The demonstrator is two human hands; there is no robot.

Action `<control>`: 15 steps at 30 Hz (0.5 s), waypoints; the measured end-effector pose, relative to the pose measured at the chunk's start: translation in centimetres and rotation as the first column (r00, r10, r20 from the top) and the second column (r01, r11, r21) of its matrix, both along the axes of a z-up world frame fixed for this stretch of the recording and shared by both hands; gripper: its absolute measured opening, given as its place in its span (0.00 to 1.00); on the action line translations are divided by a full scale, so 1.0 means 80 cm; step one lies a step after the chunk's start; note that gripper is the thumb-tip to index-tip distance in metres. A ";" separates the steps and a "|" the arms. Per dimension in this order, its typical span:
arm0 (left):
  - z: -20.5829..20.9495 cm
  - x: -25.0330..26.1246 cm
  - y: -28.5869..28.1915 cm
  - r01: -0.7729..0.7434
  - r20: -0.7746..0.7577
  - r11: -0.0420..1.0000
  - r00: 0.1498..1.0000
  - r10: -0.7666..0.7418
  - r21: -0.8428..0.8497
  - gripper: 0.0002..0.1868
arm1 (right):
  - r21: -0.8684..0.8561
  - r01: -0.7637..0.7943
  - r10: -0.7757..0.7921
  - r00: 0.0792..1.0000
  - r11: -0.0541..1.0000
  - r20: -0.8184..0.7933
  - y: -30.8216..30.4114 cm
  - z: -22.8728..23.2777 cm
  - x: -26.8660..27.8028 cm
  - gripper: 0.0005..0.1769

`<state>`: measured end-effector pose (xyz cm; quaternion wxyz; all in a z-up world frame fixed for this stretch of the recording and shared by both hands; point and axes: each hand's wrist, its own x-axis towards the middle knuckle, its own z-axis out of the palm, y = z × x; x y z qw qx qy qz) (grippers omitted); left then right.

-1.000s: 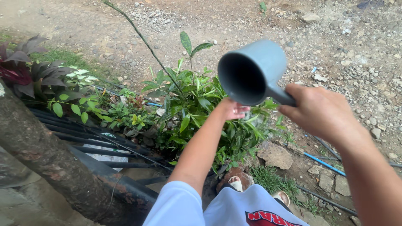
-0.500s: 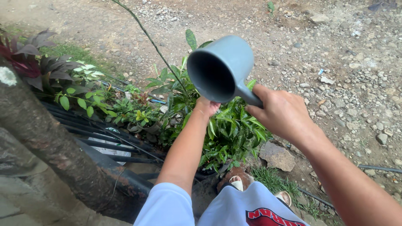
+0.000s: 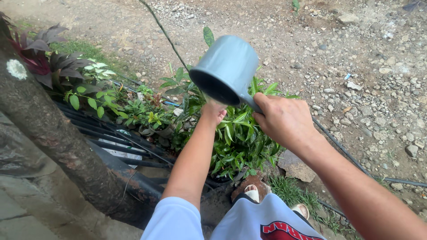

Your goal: The person using a plastic scoop takes water from a bucket and pours it onto plants located in a garden area and behind a fence.

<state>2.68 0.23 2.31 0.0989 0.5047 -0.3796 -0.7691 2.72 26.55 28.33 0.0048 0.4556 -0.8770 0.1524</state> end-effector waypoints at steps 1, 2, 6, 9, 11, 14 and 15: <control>-0.013 -0.003 -0.006 -0.006 0.002 1.000 1.000 0.006 0.004 0.12 | 0.001 -0.002 0.002 1.000 1.000 0.001 0.000 -0.003 0.001 0.11; -0.028 -0.007 -0.012 -0.013 0.004 1.000 1.000 0.013 0.009 0.12 | -0.040 -0.010 0.009 1.000 0.999 -0.021 0.001 -0.005 0.001 0.11; -0.063 -0.014 -0.028 -0.039 0.010 0.999 0.999 0.039 0.022 0.11 | -0.232 -0.070 0.032 0.986 0.970 -0.162 0.001 -0.010 0.005 0.12; -0.053 -0.011 -0.018 -0.201 0.027 0.979 0.979 0.200 0.031 0.15 | -0.285 -0.075 0.016 0.979 0.956 -0.203 0.002 -0.010 0.010 0.13; -0.033 -0.001 -0.003 -0.126 0.075 0.980 0.987 0.139 -0.154 0.23 | -0.303 -0.064 0.018 0.988 0.951 -0.152 0.005 -0.009 0.013 0.13; 0.012 0.016 0.026 0.007 0.167 0.910 0.984 0.068 -0.415 0.41 | -0.287 0.032 -0.022 0.999 0.957 0.038 0.010 -0.011 0.016 0.15; 0.029 0.021 0.036 0.007 0.165 0.909 0.984 0.068 -0.416 0.41 | -0.240 0.111 -0.069 0.982 0.964 0.174 0.013 -0.013 0.016 0.16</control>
